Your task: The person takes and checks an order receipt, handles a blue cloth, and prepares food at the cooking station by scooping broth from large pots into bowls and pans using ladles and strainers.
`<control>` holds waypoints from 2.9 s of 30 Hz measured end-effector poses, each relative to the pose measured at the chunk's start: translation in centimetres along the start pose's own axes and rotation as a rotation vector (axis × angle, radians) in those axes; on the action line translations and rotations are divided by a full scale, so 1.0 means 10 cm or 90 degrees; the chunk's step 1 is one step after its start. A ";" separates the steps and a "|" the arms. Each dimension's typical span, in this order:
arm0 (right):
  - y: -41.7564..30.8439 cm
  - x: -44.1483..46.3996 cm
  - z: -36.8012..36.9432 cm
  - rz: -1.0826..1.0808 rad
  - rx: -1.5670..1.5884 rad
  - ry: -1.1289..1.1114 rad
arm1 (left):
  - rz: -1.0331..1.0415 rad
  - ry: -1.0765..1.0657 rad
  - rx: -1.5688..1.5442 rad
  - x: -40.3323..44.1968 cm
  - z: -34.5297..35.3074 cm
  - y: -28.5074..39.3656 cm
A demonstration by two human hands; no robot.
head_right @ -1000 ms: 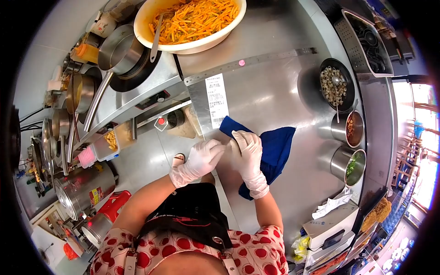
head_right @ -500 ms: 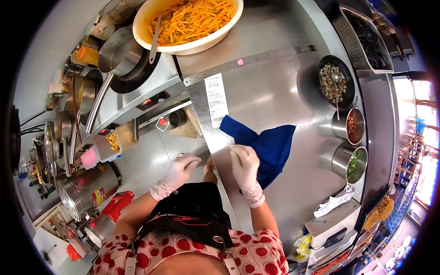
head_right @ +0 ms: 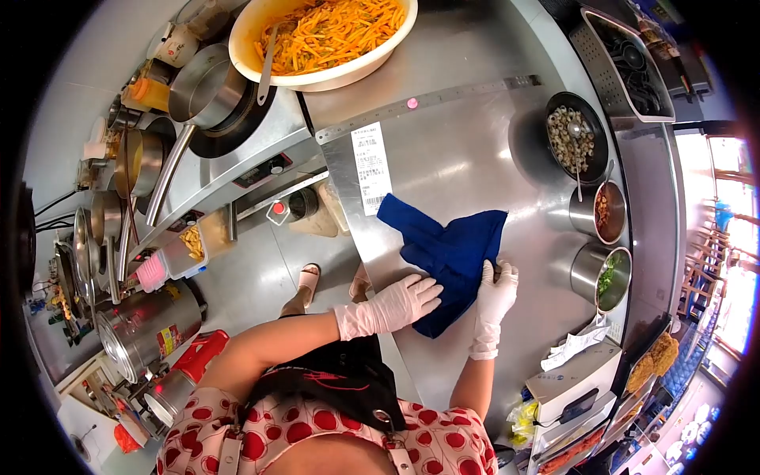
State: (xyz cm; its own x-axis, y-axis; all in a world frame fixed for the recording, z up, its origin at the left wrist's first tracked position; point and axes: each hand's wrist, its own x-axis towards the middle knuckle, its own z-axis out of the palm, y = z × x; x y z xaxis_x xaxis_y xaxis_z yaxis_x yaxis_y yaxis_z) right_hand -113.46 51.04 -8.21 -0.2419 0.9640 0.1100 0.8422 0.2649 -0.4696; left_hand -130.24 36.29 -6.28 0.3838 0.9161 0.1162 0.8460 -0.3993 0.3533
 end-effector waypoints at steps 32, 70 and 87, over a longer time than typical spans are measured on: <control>-1.47 0.19 0.51 -0.464 0.179 -0.204 | -0.434 0.277 -0.028 -0.43 -0.30 -0.63; -1.40 0.18 0.83 -0.539 0.150 -0.103 | -0.397 0.276 0.013 -0.55 -0.20 -0.85; -1.35 0.20 0.63 -0.485 0.216 -0.127 | -0.391 0.291 0.015 -0.58 -0.15 -0.87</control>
State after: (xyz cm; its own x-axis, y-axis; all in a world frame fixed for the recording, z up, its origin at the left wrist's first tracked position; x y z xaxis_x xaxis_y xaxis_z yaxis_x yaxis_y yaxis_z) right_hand -128.35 49.21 -7.15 -0.7905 0.4948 0.3610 0.2328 0.7879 -0.5700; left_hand -140.40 34.51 -8.65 -0.3447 0.8960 0.2799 0.8678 0.1904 0.4590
